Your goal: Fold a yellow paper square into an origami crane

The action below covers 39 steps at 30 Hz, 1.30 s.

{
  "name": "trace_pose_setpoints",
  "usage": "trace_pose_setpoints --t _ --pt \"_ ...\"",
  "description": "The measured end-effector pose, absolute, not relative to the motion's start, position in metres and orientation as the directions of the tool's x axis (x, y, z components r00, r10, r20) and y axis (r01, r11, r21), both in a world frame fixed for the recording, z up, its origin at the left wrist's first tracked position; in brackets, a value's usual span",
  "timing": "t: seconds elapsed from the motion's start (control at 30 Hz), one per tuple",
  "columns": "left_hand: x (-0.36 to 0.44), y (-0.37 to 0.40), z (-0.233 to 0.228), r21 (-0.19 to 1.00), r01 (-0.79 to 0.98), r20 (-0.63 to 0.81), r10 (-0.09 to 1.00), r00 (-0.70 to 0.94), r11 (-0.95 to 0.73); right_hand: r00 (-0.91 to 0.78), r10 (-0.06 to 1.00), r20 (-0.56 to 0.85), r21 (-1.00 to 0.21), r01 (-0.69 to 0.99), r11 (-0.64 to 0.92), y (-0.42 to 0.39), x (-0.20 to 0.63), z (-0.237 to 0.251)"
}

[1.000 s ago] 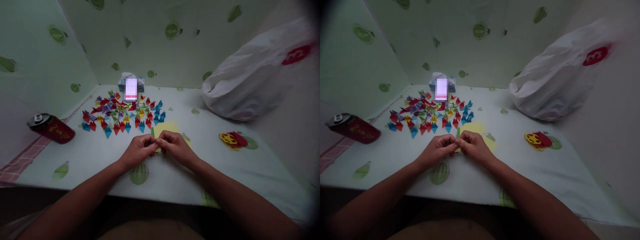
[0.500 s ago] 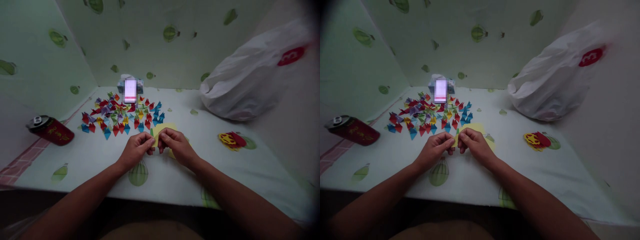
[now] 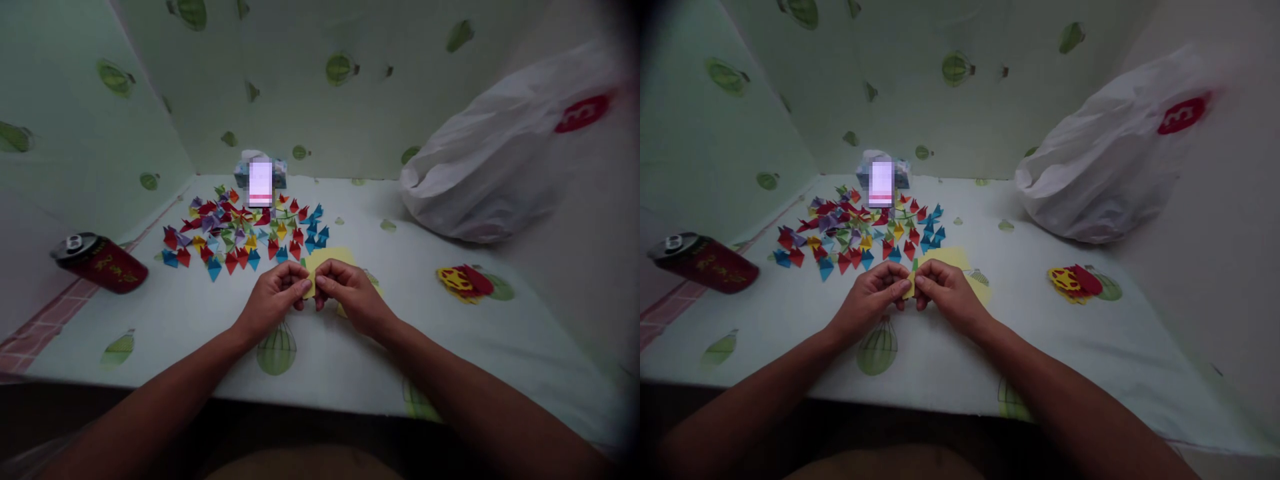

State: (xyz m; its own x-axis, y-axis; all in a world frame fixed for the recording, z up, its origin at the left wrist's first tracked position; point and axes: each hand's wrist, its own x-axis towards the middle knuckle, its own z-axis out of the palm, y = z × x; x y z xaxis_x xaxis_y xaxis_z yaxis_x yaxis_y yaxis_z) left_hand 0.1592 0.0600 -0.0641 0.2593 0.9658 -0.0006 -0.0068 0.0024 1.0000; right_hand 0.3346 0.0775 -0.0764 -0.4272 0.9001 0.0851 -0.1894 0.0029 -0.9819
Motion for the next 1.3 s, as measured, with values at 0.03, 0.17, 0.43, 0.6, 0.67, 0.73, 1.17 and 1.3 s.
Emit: trace_pose_setpoints --t 0.03,0.17,0.43,0.6,0.67,0.73,1.17,1.3 --pt "0.1593 0.06 -0.0639 1.0 -0.008 0.006 0.967 0.254 -0.004 -0.431 0.898 0.082 -0.984 -0.176 0.005 0.0771 0.3347 -0.0758" --pt "0.1591 0.06 -0.0637 1.0 0.008 0.021 0.971 0.238 -0.024 -0.455 0.889 0.059 -0.99 -0.143 -0.008 0.0758 0.3351 -0.0749" --pt "0.1581 0.0628 -0.0693 0.995 -0.058 -0.063 0.958 0.28 0.082 -0.458 0.888 0.051 -0.989 -0.144 -0.018 0.0753 0.3339 -0.0744" --pt "0.1582 0.0635 -0.0707 0.993 -0.078 -0.065 0.959 0.275 0.089 -0.46 0.886 0.058 -0.988 -0.153 -0.015 0.0745 0.3343 -0.0736" --pt "0.1582 0.0636 -0.071 0.992 -0.086 -0.063 0.957 0.284 0.091 -0.458 0.887 0.059 -0.987 -0.158 -0.016 0.0744 0.3344 -0.0736" --pt "0.1582 0.0636 -0.0715 0.99 -0.101 -0.062 0.954 0.292 0.095 -0.458 0.887 0.058 -0.986 -0.163 -0.02 0.0744 0.3343 -0.0737" --pt "0.1589 0.0625 -0.0698 0.974 -0.155 -0.106 0.938 0.329 0.164 -0.475 0.878 0.064 -0.982 -0.187 -0.029 0.0741 0.3337 -0.0739" --pt "0.159 0.0623 -0.0686 0.971 -0.155 -0.122 0.934 0.335 0.182 -0.476 0.878 0.061 -0.981 -0.192 -0.036 0.0738 0.3336 -0.074"
